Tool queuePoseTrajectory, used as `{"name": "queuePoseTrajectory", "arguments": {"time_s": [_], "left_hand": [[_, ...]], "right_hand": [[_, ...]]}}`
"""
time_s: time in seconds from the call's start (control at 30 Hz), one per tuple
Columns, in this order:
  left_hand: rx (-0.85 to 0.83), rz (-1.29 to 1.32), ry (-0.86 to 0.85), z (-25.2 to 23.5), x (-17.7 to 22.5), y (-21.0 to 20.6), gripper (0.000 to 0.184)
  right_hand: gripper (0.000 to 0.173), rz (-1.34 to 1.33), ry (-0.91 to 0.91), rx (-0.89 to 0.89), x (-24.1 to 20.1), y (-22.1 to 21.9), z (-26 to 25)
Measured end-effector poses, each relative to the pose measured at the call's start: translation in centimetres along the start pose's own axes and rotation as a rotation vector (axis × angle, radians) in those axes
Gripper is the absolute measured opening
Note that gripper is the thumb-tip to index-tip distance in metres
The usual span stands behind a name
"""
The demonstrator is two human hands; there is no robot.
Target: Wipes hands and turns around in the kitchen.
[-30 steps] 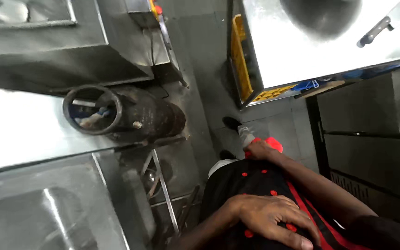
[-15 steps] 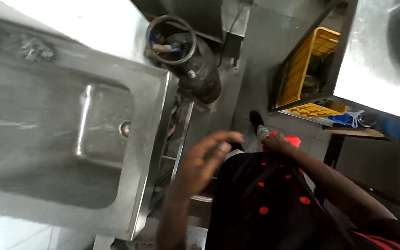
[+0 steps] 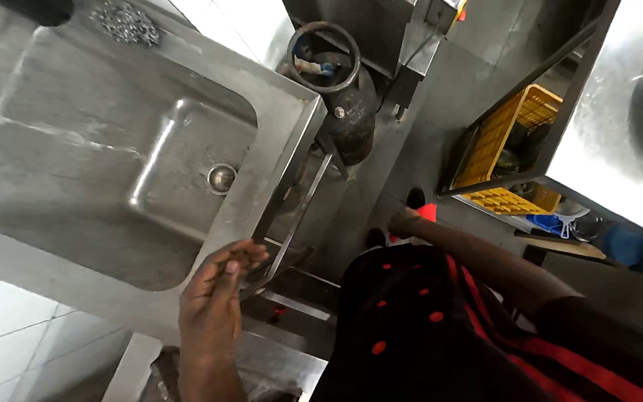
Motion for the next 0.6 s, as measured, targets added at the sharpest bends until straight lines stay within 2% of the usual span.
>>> {"name": "queuePoseTrajectory", "arguments": {"time_s": [0.07, 0.1, 0.17, 0.2, 0.27, 0.3, 0.33, 0.4, 0.43, 0.47, 0.5, 0.53, 0.6], "left_hand": [[-0.014, 0.002, 0.031, 1.3, -1.0, -0.3, 0.042], [-0.022, -0.008, 0.050, 1.6, -1.7, -0.5, 0.043], [-0.041, -0.055, 0.062, 1.7, -2.6, -1.5, 0.041], [-0.058, -0.077, 0.061, 1.7, -2.6, -2.0, 0.040], [-0.096, -0.087, 0.031, 0.6, -1.7, -3.6, 0.041], [-0.117, -0.073, 0.017, -0.1, -1.0, -4.3, 0.041], [-0.138, -0.059, 0.004, -1.0, -0.3, -5.1, 0.041], [-0.174, -0.062, -0.011, -2.5, 0.4, -6.1, 0.041], [-0.191, -0.092, -0.010, -2.7, 0.7, -6.2, 0.041], [-0.206, -0.135, -0.020, -3.1, 1.3, -6.6, 0.041], [-0.225, -0.171, -0.034, -3.9, 2.2, -7.1, 0.041], [-0.246, -0.197, -0.032, -4.5, 3.2, -7.5, 0.041], [-0.266, -0.224, 0.006, -5.2, 4.2, -8.2, 0.041]], "right_hand": [[0.035, -0.266, 0.005, 0.180, 1.5, 4.6, 4.0], [0.039, -0.407, 0.072, 0.282, 0.5, 8.1, 7.2], [0.038, -0.633, 0.297, 0.438, -4.1, 14.6, 14.7], [0.035, -0.694, 0.398, 0.466, -6.8, 15.5, 18.0], [0.028, -0.674, 0.425, 0.467, -8.7, 11.5, 20.1], [0.027, -0.661, 0.345, 0.461, -7.0, 7.7, 19.1], [0.029, -0.614, 0.213, 0.437, -3.4, 3.8, 17.3], [0.036, -0.447, -0.162, 0.241, 7.2, -3.7, 14.2], [0.038, -0.417, -0.330, 0.136, 11.9, -6.7, 14.2], [0.036, -0.420, -0.469, 0.108, 15.8, -8.2, 15.2], [0.034, -0.472, -0.574, 0.173, 19.1, -7.6, 16.6], [0.033, -0.598, -0.629, 0.324, 20.8, -5.8, 18.8], [0.033, -0.923, -0.580, 0.732, 19.4, -0.5, 25.1]]}}
Point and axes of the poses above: each hand's wrist, its own z-axis away from the middle knuckle, its own y-axis out of the back of the hand, x = y × z, the point moved 8 cm from there along -z, towards the middle knuckle, and after that the axes turned 9 degrees about x, right-handed, at the moved point
